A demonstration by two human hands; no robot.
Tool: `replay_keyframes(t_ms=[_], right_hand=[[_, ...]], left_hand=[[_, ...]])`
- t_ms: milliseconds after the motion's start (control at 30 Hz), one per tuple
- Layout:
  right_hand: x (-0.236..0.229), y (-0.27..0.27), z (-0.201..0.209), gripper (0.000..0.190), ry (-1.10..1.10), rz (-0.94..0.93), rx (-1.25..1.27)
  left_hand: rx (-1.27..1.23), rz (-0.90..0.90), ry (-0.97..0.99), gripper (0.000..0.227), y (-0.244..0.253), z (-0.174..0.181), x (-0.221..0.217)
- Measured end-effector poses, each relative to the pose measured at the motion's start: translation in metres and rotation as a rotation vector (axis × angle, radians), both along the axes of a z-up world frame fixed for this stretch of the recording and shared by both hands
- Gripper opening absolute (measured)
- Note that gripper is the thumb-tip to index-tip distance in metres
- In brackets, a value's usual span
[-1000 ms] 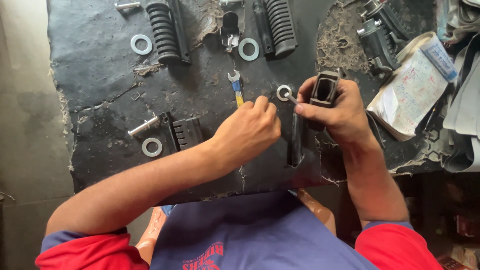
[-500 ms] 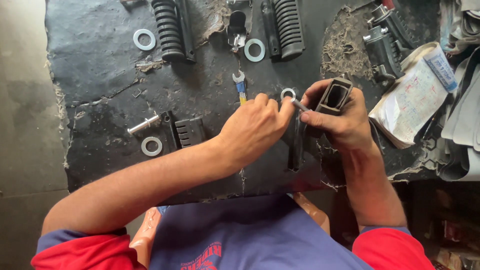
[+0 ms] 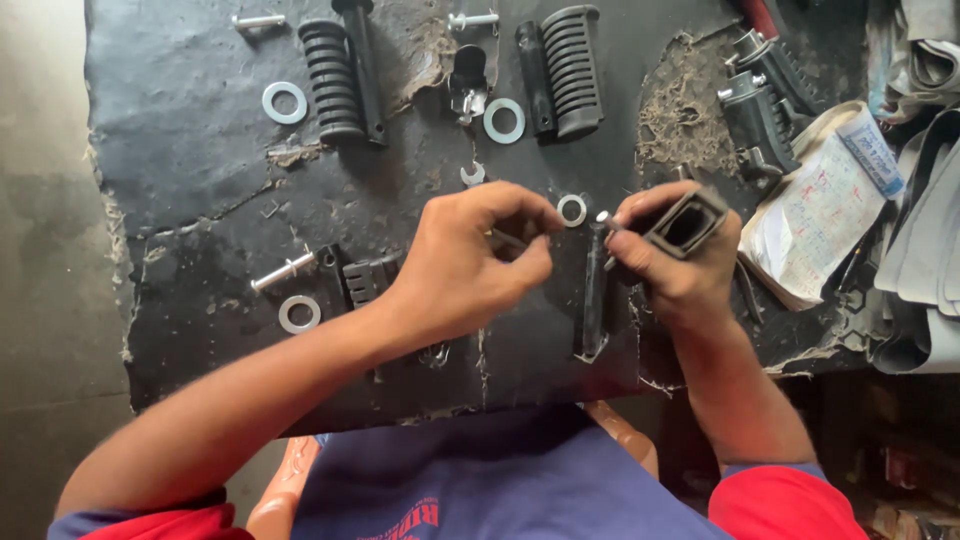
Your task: The person assembles a mechanical component by inserting a bolt and washer into a black ribbed housing, then uses pliers to secure a metal clip. They repeat the process with a second housing, inserting a bolt and washer and tightening it with pliers.
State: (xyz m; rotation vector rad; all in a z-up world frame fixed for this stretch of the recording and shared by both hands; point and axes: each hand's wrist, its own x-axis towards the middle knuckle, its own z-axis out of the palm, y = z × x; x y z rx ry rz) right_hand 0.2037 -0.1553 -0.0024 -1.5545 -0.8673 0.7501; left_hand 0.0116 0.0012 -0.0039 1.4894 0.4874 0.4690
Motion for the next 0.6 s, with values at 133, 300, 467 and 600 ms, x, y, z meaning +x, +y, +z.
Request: replay_keyframes(t_ms=[133, 300, 467, 600], right_hand=[[-0.011, -0.002, -0.005, 0.024, -0.100, 0.039, -0.026], [-0.020, -0.006, -0.004, 0.026, 0.060, 0.059, -0.034], [-0.027, -0.007, -0.004, 0.023, -0.028, 0.086, -0.110], [-0.029, -0.005, -0.007, 0.020, -0.161, 0.119, -0.035]], left_hand=[[-0.321, -0.113, 0.043, 0.017, -0.004, -0.011, 0.002], [-0.530, -0.129, -0.104, 0.021, -0.008, -0.004, 0.000], [-0.642, -0.072, -0.052, 0.030, -0.007, -0.005, 0.003], [-0.408, -0.027, 0.014, 0.023, -0.004, 0.002, 0.000]])
